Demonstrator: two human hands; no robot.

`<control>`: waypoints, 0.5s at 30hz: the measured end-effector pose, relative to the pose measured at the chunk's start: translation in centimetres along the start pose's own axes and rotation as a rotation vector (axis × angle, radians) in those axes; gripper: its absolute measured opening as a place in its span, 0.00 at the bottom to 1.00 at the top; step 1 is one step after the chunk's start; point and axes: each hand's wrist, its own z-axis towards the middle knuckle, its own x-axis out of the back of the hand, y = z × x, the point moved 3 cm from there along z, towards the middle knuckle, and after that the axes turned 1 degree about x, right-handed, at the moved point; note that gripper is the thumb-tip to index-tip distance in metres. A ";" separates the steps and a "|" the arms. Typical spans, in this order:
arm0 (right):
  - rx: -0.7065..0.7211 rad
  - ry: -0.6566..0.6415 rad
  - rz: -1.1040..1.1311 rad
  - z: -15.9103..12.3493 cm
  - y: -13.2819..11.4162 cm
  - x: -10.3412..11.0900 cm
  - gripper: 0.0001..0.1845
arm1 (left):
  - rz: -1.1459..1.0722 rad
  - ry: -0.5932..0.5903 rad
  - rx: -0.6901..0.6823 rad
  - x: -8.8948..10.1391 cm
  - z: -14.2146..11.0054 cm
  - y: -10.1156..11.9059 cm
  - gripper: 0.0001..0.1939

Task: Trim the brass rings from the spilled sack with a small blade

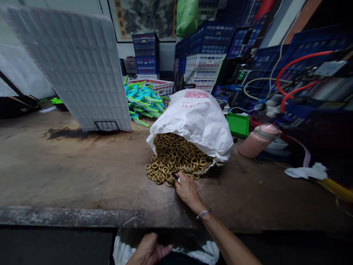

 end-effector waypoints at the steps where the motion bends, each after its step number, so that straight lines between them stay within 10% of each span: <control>1: 0.010 0.025 0.025 0.0 0.1 0.1 0.06 | 0.005 0.017 0.000 0.1 0.0 0.0 0.18; 8: 0.048 0.086 0.207 -0.6 1.0 0.3 0.07 | 0.063 -0.050 -0.063 0.7 0.2 -0.6 0.04; 15: 0.116 0.137 0.435 -2.1 1.2 0.7 0.07 | 0.654 -0.301 -0.368 -1.3 -4.1 1.2 0.21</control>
